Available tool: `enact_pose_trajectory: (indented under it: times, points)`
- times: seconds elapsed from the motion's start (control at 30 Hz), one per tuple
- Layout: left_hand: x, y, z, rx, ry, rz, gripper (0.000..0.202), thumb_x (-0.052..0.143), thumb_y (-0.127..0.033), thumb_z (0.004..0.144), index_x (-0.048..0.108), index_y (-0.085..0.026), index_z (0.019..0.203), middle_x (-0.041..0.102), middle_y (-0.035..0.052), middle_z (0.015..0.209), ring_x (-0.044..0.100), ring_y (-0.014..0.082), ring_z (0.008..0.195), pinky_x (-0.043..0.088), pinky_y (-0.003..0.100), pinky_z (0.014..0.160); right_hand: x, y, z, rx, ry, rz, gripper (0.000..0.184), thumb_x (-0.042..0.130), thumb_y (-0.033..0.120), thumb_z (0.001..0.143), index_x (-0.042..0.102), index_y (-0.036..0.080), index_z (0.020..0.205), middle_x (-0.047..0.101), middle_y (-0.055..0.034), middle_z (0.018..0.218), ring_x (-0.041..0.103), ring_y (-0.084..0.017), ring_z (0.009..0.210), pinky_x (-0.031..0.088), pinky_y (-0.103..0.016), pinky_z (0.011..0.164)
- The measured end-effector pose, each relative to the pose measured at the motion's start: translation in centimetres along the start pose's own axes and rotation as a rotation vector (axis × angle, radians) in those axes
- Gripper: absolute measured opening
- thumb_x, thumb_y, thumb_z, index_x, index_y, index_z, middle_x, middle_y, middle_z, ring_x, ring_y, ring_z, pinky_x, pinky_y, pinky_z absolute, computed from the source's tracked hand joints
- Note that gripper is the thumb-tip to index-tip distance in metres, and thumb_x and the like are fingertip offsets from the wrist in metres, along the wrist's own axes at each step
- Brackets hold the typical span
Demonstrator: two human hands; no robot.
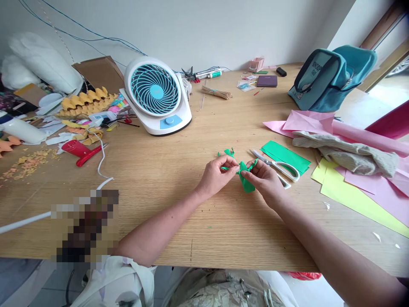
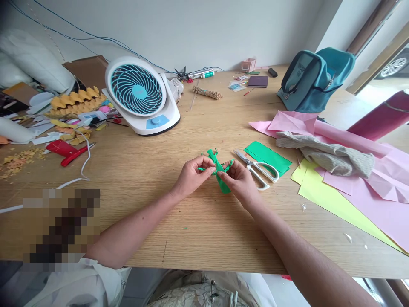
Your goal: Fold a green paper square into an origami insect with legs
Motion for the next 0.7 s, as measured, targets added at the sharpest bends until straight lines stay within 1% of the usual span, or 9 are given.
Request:
enact_pose_trajectory:
  times: [0.13, 0.23, 0.3, 0.37, 0.4, 0.47, 0.53, 0.63, 0.7]
  points:
    - [0.4, -1.4, -0.2, 0.131, 0.091, 0.163, 0.008, 0.065, -0.027, 0.087, 0.063, -0.019, 0.086, 0.068, 0.0005, 0.075, 0.064, 0.0118, 0.071, 0.051, 0.024, 0.070, -0.2, -0.1, 0.1, -0.009, -0.014, 0.004, 0.044, 0.088, 0.044, 0.063, 0.056, 0.021, 0.081, 0.055, 0.0048, 0.066, 0.046, -0.009, 0.058, 0.037, -0.021, 0.050]
    - [0.6, -1.8, -0.3, 0.174, 0.140, 0.206, 0.003, 0.060, -0.021, 0.088, 0.062, -0.020, 0.089, 0.069, 0.0012, 0.080, 0.066, 0.0124, 0.075, 0.052, 0.024, 0.072, -0.8, 0.0, 0.2, -0.061, -0.056, -0.033, 0.042, 0.087, 0.044, 0.063, 0.058, 0.022, 0.083, 0.055, 0.0046, 0.067, 0.047, -0.010, 0.059, 0.038, -0.022, 0.051]
    - [0.4, -1.9, -0.2, 0.177, 0.108, 0.219, 0.007, 0.057, -0.015, 0.085, 0.062, -0.020, 0.089, 0.070, 0.0018, 0.084, 0.066, 0.0123, 0.078, 0.053, 0.023, 0.072, -1.0, -0.1, 0.1, -0.078, -0.057, -0.096, 0.039, 0.086, 0.044, 0.066, 0.061, 0.022, 0.087, 0.055, 0.0041, 0.067, 0.048, -0.010, 0.058, 0.038, -0.023, 0.050]
    - [0.0, -1.7, -0.1, 0.139, 0.054, 0.232, 0.009, 0.058, -0.012, 0.082, 0.061, -0.019, 0.086, 0.067, 0.0006, 0.077, 0.064, 0.0112, 0.073, 0.051, 0.021, 0.068, -1.0, -0.5, 0.0, -0.074, -0.046, -0.177, 0.037, 0.084, 0.042, 0.069, 0.064, 0.022, 0.090, 0.056, 0.0039, 0.066, 0.047, -0.011, 0.056, 0.038, -0.024, 0.049]
    - [-0.2, -1.3, 0.0, 0.093, 0.039, 0.218, 0.008, 0.059, -0.012, 0.080, 0.060, -0.019, 0.084, 0.065, -0.0003, 0.072, 0.062, 0.0104, 0.068, 0.050, 0.021, 0.065, -0.9, -0.6, -0.1, -0.072, -0.043, -0.214, 0.036, 0.085, 0.041, 0.069, 0.065, 0.021, 0.090, 0.056, 0.0042, 0.064, 0.047, -0.011, 0.055, 0.037, -0.024, 0.048]
    - [-0.2, -0.3, 0.2, -0.038, 0.062, 0.101, 0.004, 0.061, -0.015, 0.080, 0.060, -0.018, 0.081, 0.060, -0.0020, 0.066, 0.057, 0.0089, 0.059, 0.048, 0.020, 0.058, -0.7, -0.6, -0.2, -0.077, -0.034, -0.243, 0.034, 0.085, 0.039, 0.068, 0.066, 0.021, 0.089, 0.058, 0.0039, 0.064, 0.048, -0.011, 0.054, 0.039, -0.025, 0.049]
    - [0.5, 0.5, 0.1, -0.172, 0.160, -0.125, 0.006, 0.063, -0.021, 0.081, 0.061, -0.017, 0.086, 0.062, -0.0014, 0.068, 0.057, 0.0081, 0.057, 0.050, 0.022, 0.057, -0.3, -0.5, -0.3, -0.064, -0.009, -0.193, 0.033, 0.085, 0.039, 0.068, 0.067, 0.021, 0.089, 0.064, 0.0018, 0.069, 0.054, -0.013, 0.058, 0.045, -0.027, 0.055]
    - [1.9, 0.5, -0.2, -0.275, 0.356, -0.444, 0.023, 0.072, -0.029, 0.080, 0.065, -0.016, 0.098, 0.068, 0.0033, 0.081, 0.065, 0.0105, 0.070, 0.057, 0.028, 0.071, -0.2, -0.2, -0.1, -0.012, -0.001, -0.067, 0.033, 0.085, 0.045, 0.066, 0.069, 0.021, 0.083, 0.069, -0.0015, 0.075, 0.061, -0.016, 0.066, 0.052, -0.030, 0.063]
    - [2.1, 0.5, -0.3, -0.290, 0.417, -0.507, 0.030, 0.076, -0.032, 0.078, 0.066, -0.015, 0.100, 0.071, 0.0060, 0.087, 0.068, 0.0130, 0.078, 0.058, 0.030, 0.077, -0.2, -0.1, 0.0, 0.025, 0.002, -0.018, 0.034, 0.086, 0.047, 0.065, 0.069, 0.021, 0.078, 0.069, -0.0018, 0.074, 0.062, -0.016, 0.065, 0.052, -0.030, 0.063]
Point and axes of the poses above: each hand's wrist, its own z-axis towards the middle knuckle, its own x-axis out of the palm, y = z × x, the point moved 9 cm from there along z, towards the middle knuckle
